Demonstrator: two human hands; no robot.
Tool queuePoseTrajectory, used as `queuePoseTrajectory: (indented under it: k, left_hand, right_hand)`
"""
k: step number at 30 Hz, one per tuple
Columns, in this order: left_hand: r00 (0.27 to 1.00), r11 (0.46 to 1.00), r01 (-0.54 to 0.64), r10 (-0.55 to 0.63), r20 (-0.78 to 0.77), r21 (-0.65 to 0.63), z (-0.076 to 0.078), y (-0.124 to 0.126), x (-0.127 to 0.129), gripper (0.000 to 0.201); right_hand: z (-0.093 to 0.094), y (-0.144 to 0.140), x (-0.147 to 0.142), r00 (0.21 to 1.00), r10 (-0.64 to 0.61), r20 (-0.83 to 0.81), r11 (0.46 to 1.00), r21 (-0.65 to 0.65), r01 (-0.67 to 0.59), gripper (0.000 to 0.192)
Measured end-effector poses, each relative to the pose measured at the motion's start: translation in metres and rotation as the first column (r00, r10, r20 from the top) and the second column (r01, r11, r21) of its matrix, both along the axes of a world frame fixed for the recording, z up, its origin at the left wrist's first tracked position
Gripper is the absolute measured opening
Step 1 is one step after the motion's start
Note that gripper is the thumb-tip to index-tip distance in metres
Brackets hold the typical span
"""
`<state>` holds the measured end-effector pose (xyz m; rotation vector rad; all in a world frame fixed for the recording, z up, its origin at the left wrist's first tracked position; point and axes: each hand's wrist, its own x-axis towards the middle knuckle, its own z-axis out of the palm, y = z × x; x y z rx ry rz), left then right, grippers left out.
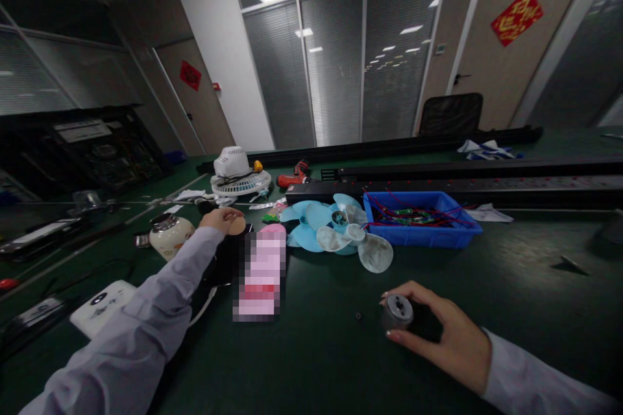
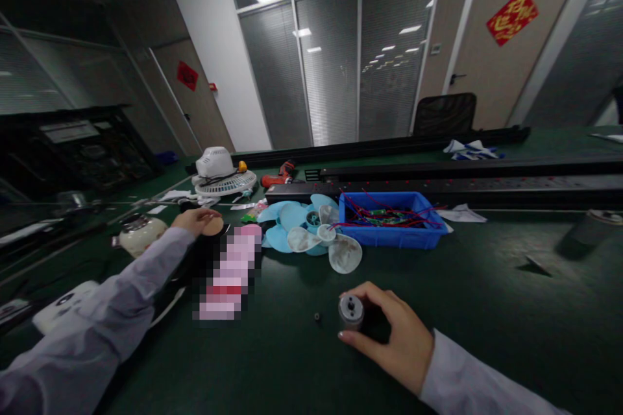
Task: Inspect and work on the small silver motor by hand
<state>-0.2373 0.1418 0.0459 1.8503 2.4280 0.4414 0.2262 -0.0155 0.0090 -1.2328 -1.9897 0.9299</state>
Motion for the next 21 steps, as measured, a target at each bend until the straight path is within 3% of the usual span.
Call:
queuePoseTrajectory:
  k: [4,7,12,15,18,21]
  left_hand:
    - [0.999,0.980,0.000,0.010,-0.048,0.197,0.004,-0.001,-0.005,0.031]
    - [0.992,0.949,0.093,-0.062,-0.109,0.301,0.006,-0.003,-0.003,0.031]
    - [0.951,0.927,0.286,-0.241,-0.196,0.245,-0.007,-0.007,0.016,0.029]
    - [0.934,0.919,0.327,-0.280,-0.223,0.219,-0.012,-0.010,0.024,0.027]
    - [0.932,0.912,0.331,-0.276,-0.234,0.241,0.000,-0.013,0.033,0.019]
    - [0.934,0.876,0.336,-0.260,-0.247,0.347,0.033,-0.032,0.060,0.020]
  right_hand:
    - [-0.001,0.000,0.000,1.000,-0.003,-0.010,1.000,-0.004,0.003,0.028]
    - [-0.002,0.001,0.001,1.000,-0.004,-0.001,1.000,-0.001,0.004,0.030]
    - [-0.001,0.001,0.001,1.000,-0.001,0.004,1.000,-0.005,0.001,0.030]
    - [-0.001,0.000,0.001,1.000,0.003,0.002,1.000,-0.005,-0.003,0.030]
    - [-0.001,0.000,0.001,1.000,0.005,-0.001,1.000,0.007,-0.005,0.029]
    - [-0.001,0.000,0.001,1.000,0.004,-0.009,1.000,0.016,-0.003,0.029]
